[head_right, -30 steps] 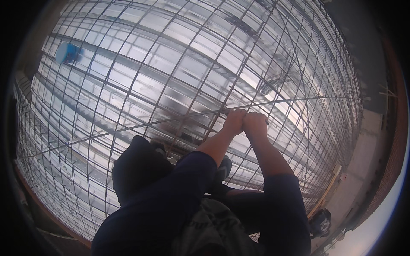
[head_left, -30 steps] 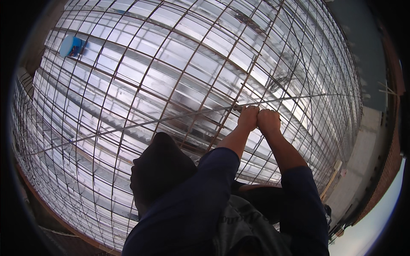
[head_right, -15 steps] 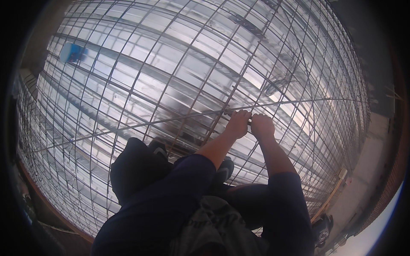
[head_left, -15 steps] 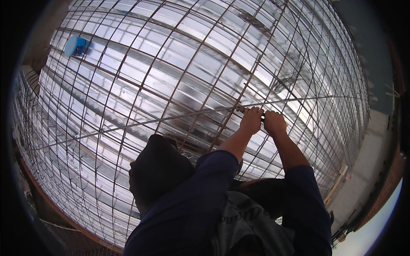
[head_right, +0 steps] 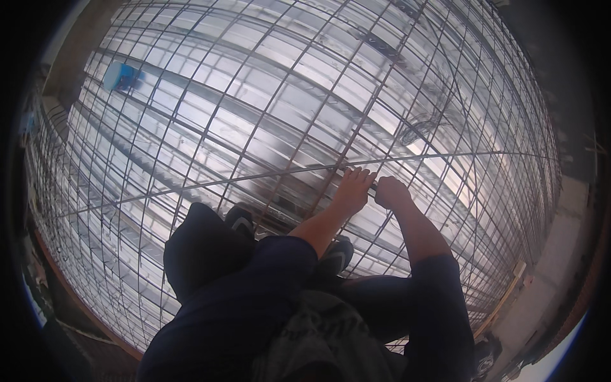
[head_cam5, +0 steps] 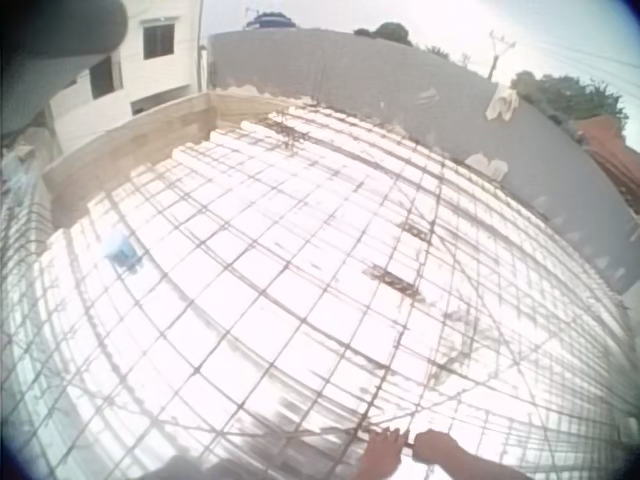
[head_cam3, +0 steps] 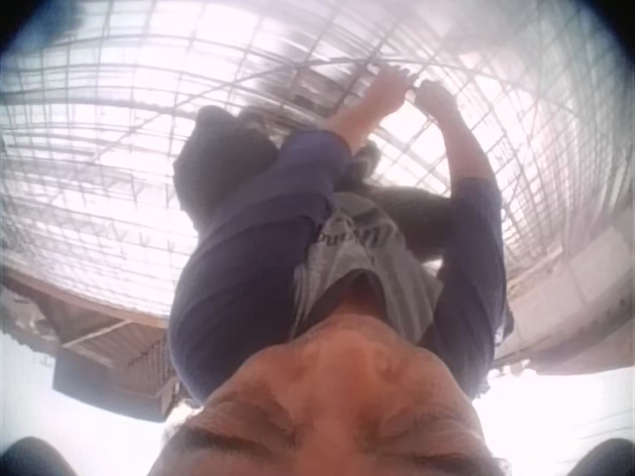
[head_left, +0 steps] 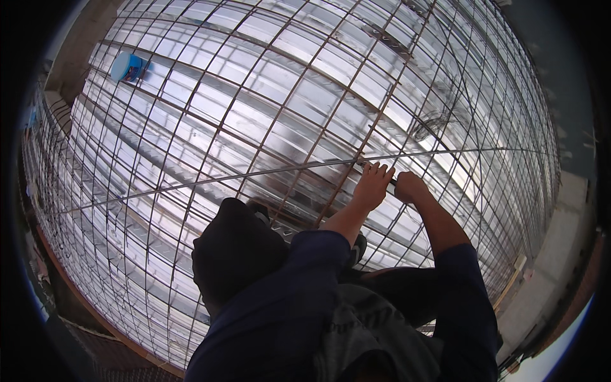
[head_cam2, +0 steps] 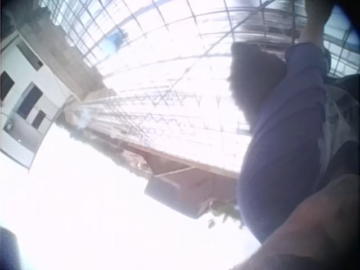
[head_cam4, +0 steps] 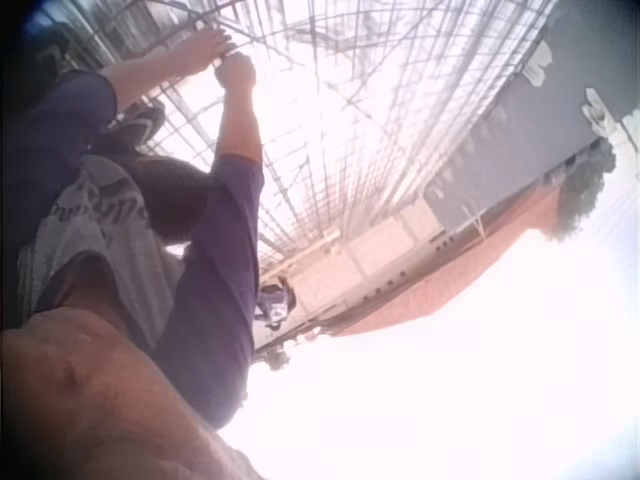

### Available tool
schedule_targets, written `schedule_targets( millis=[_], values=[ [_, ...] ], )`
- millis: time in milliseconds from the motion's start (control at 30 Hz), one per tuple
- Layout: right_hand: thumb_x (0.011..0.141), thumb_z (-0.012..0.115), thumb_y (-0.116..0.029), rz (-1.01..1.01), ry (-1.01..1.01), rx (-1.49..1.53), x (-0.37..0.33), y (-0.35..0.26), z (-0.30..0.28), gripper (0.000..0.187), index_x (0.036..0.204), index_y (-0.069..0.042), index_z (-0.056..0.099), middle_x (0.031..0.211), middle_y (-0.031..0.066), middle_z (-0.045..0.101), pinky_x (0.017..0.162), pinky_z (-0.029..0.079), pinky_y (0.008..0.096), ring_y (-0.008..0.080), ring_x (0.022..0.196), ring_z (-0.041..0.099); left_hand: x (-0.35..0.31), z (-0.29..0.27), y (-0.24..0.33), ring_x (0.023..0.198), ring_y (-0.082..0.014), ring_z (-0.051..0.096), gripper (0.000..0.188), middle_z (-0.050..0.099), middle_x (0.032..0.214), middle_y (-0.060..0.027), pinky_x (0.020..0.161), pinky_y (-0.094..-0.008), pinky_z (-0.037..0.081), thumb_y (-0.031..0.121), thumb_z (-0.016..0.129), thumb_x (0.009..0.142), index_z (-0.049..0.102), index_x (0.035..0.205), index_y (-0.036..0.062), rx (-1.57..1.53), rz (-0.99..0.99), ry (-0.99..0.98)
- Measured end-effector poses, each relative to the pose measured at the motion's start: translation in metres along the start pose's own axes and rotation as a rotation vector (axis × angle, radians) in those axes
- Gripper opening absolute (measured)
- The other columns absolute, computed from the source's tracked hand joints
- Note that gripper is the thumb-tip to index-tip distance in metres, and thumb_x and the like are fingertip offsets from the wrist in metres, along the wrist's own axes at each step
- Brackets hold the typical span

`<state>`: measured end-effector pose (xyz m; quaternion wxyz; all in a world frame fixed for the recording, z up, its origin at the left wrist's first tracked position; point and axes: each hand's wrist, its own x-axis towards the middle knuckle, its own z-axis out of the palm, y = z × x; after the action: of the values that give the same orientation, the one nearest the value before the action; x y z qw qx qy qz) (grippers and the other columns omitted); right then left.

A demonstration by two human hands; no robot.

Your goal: The person works on a metal scaffolding structure, using pliers to cut and bend metal wires to secure the framework. They repeatedly move along the scaffolding, adjusting and fastening connections at various points.

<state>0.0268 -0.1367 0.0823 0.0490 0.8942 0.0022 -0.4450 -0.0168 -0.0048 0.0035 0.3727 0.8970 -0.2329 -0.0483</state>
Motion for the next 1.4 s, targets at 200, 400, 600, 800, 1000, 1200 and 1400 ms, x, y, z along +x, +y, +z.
schedule_targets(
  millis=[200,400,600,800,1000,1200,1400],
  values=[
    [0.074,0.066,-0.009,0.112,-0.555,0.904,-0.014,-0.012,0.003,0.02,0.083,0.008,0.062,0.074,0.0169,0.065,0.05,0.058,0.037,0.0243,0.062,0.068,-0.01,0.001,-0.01,0.111,-0.0289,0.052,0.03,0.058,0.108,-0.0109,0.102,-0.0509,0.033,0.018,0.057,0.083,0.051,0.111,0.0095,0.032,0.094,-0.006],
    [0.075,0.069,-0.021,0.088,-0.052,0.097,-0.044,-0.044,-0.025,0.043,0.109,0.003,0.057,0.093,0.0127,0.062,0.069,0.052,0.0449,0.0271,0.081,0.065,0.011,-0.001,-0.009,0.106,-0.0289,0.056,0.031,0.061,0.097,-0.0105,0.098,-0.0531,0.037,0.017,0.059,0.081,0.053,0.111,0.0088,0.006,0.032,-0.147],
    [0.088,0.05,-0.019,0.045,0.579,-0.659,-0.036,-0.035,0.015,0.021,0.103,-0.006,0.056,0.091,0.0077,0.057,0.078,0.043,0.0488,0.0239,0.088,0.056,0.045,-0.004,0.0,0.102,-0.0281,0.06,0.024,0.064,0.099,-0.0099,0.097,-0.0538,0.04,0.019,0.055,0.086,0.055,0.108,0.0102,-0.005,-0.126,-0.304],
    [0.085,0.053,-0.022,0.002,0.564,-0.668,-0.02,-0.014,0.018,0.015,0.094,-0.01,0.057,0.083,0.0058,0.057,0.06,0.049,0.0445,0.0218,0.076,0.06,0.053,-0.001,0.006,0.102,-0.0266,0.062,0.021,0.065,0.1,-0.0093,0.094,-0.0539,0.042,0.019,0.055,0.086,0.057,0.105,0.0125,-0.009,-0.175,-0.36],
    [0.084,0.054,-0.018,-0.018,0.529,-0.553,-0.018,-0.018,-0.006,0.008,0.084,-0.01,0.058,0.075,0.0056,0.06,0.06,0.05,0.0387,0.0219,0.069,0.063,0.066,-0.006,-0.001,0.098,-0.0312,0.063,0.023,0.067,0.098,-0.0093,0.092,-0.0509,0.043,0.017,0.057,0.083,0.058,0.106,0.0137,-0.068,-0.197,-0.454],
    [0.084,0.061,-0.022,0.07,0.068,-0.08,-0.017,-0.022,0.009,0.021,0.092,-0.002,0.062,0.088,0.014,0.067,0.065,0.055,0.0398,0.0259,0.078,0.069,0.011,0.002,-0.012,0.122,-0.0344,0.047,0.043,0.058,0.114,-0.0154,0.107,-0.0531,0.03,0.007,0.066,0.073,0.054,0.114,0.0084,-0.081,0.038,-0.075],
    [0.085,0.061,-0.016,0.237,-0.46,0.754,-0.021,-0.021,0.012,0.022,0.085,0.006,0.057,0.074,0.0134,0.06,0.043,0.053,0.0378,0.0221,0.055,0.062,-0.021,-0.007,-0.005,0.122,-0.0354,0.045,0.047,0.052,0.121,-0.0149,0.107,-0.0557,0.028,0.019,0.063,0.077,0.051,0.121,0.0094,-0.018,0.149,0.101]
  ],
)
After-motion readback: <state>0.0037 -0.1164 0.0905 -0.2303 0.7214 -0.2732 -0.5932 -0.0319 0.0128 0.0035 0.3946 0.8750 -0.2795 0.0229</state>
